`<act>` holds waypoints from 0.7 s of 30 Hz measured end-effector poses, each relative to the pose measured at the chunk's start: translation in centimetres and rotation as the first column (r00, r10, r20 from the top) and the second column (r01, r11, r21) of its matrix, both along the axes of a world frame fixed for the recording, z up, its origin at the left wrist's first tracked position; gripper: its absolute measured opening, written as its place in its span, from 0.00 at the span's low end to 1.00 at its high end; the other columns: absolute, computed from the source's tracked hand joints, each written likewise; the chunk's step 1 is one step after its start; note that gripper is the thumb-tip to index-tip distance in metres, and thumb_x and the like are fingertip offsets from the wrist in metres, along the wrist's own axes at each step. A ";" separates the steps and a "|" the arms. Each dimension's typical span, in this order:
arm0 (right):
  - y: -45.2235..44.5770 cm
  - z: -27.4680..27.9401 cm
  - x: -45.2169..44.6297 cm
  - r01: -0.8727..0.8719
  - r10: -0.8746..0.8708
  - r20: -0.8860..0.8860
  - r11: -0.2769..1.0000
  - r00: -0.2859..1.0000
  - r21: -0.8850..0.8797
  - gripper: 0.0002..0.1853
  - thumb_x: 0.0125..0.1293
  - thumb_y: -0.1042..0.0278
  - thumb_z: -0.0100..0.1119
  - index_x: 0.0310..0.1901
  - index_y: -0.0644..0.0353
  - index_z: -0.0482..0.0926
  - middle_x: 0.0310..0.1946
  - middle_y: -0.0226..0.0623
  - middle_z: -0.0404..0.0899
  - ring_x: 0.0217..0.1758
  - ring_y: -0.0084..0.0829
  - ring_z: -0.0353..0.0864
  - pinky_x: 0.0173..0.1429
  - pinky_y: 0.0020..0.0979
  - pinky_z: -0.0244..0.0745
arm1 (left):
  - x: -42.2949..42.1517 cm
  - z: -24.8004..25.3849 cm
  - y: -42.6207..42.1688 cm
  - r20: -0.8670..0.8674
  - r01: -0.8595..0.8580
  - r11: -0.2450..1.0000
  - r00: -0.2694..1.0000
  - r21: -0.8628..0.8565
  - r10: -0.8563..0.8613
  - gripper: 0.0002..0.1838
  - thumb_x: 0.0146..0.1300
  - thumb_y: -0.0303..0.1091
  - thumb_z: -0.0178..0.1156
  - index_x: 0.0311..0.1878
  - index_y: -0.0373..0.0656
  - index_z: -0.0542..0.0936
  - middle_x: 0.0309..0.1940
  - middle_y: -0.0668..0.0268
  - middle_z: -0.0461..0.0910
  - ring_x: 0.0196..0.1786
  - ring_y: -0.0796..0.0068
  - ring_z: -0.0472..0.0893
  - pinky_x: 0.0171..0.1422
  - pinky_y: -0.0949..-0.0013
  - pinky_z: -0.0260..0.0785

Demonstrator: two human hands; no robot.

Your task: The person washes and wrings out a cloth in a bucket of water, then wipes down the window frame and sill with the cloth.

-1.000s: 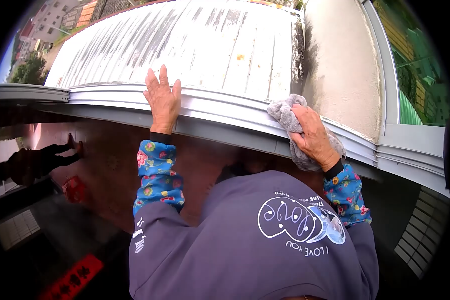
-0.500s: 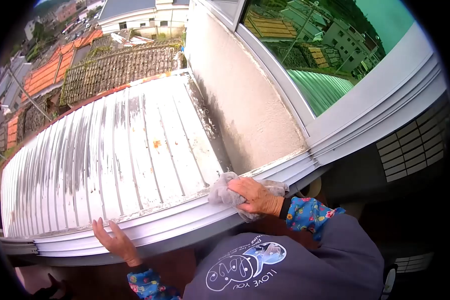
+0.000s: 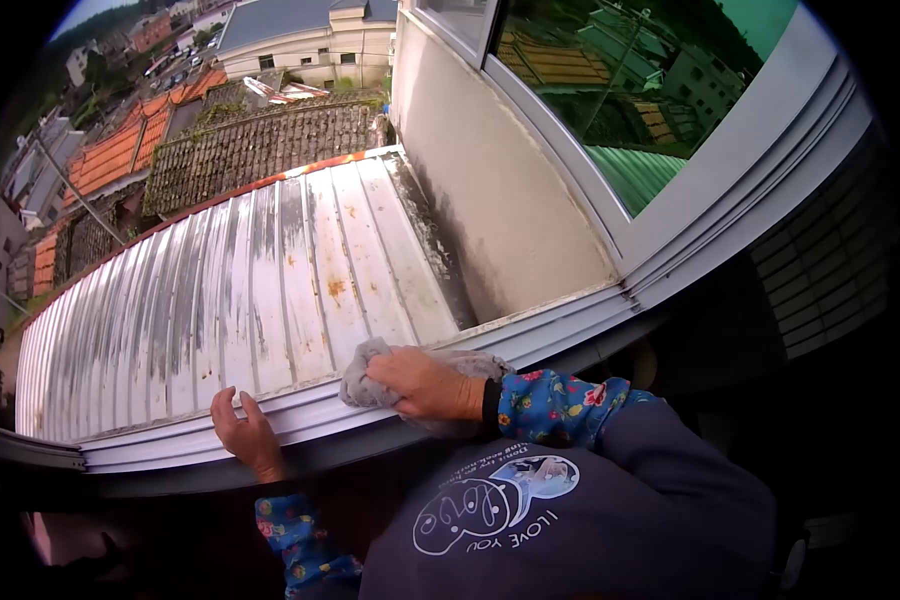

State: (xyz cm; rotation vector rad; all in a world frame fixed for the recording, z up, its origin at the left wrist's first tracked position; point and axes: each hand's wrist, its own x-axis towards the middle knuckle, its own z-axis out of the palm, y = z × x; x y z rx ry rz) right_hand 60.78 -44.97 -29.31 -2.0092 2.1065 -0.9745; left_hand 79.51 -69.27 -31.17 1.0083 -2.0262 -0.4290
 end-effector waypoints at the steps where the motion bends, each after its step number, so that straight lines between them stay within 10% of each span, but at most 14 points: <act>1: -0.4 -0.2 0.3 -0.004 0.005 -0.011 1.000 1.000 0.006 0.33 0.44 0.74 0.67 0.56 0.61 0.70 0.53 0.43 0.72 0.53 0.45 0.71 0.59 0.40 0.67 | 0.0 0.0 0.1 0.002 -0.004 1.000 1.000 0.017 0.004 0.10 0.62 0.27 0.58 0.44 0.33 0.78 0.46 0.52 0.78 0.51 0.51 0.77 0.57 0.57 0.69; 7: 0.2 0.7 0.7 0.035 -0.037 -0.012 0.983 0.999 -0.178 0.25 0.45 0.73 0.66 0.48 0.58 0.72 0.41 0.40 0.75 0.43 0.46 0.73 0.50 0.40 0.68 | 0.5 -1.1 -1.0 0.139 -0.047 0.999 0.989 -0.022 0.050 0.13 0.60 0.32 0.60 0.46 0.37 0.79 0.46 0.52 0.79 0.50 0.50 0.78 0.54 0.55 0.70; 21: 16.9 -0.3 -7.1 0.437 -0.450 -0.120 0.891 0.885 -0.120 0.31 0.49 0.64 0.67 0.57 0.59 0.71 0.49 0.44 0.76 0.53 0.46 0.76 0.60 0.42 0.70 | 0.6 -1.7 -1.7 0.254 -0.094 0.995 0.962 -0.034 0.100 0.16 0.59 0.36 0.60 0.47 0.38 0.81 0.46 0.54 0.81 0.48 0.50 0.79 0.54 0.55 0.69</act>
